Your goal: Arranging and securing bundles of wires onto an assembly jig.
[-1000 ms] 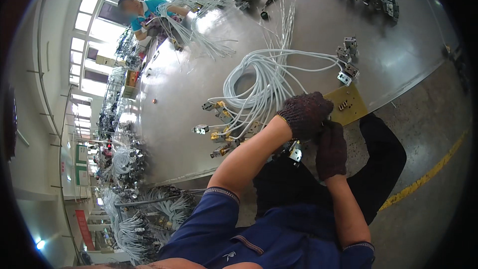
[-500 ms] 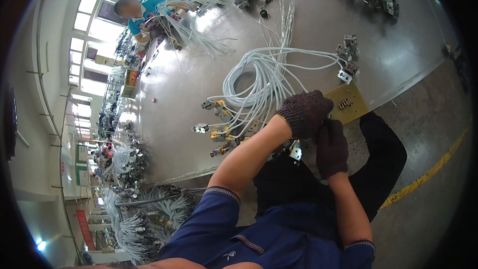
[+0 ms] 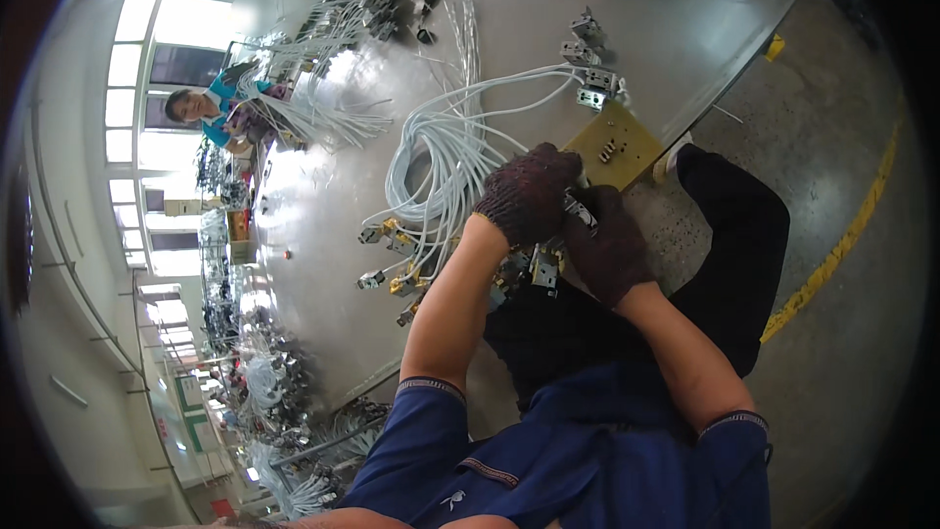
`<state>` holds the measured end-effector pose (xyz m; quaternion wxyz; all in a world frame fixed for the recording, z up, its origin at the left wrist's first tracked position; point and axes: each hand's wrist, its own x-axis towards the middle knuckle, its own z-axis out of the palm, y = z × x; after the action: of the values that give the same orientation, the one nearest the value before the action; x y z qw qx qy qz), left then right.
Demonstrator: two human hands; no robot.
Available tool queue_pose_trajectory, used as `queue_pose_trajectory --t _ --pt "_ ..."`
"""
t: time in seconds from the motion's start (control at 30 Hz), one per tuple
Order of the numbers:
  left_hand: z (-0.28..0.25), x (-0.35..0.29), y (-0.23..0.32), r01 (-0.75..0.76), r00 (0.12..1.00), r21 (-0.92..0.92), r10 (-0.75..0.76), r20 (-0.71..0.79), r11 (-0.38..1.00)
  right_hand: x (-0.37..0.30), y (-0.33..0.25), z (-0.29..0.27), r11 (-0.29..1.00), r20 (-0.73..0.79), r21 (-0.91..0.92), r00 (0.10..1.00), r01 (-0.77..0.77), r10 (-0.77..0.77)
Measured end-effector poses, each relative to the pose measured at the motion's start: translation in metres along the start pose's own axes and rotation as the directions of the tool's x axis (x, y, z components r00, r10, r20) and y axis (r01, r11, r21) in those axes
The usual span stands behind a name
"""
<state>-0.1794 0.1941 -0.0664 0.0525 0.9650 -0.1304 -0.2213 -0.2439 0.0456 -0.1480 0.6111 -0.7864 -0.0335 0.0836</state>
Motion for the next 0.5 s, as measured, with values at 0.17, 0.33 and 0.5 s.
queue_pose_trajectory --t 0.17,0.33,0.5 --pt "-0.006 -0.002 0.006 0.066 0.997 -0.004 -0.066 0.051 0.998 0.001 -0.001 -0.007 0.984 0.052 -0.157 0.995 0.089 -0.081" --pt "-0.005 -0.006 0.007 0.002 0.999 0.003 -0.002 -0.033 1.000 0.002 0.012 -0.004 0.926 -0.004 -0.239 0.954 0.291 -0.301" --pt "0.000 -0.001 0.003 0.025 1.000 0.006 -0.025 -0.016 1.000 0.016 0.019 -0.008 0.947 0.216 -0.065 0.931 0.315 -0.295"
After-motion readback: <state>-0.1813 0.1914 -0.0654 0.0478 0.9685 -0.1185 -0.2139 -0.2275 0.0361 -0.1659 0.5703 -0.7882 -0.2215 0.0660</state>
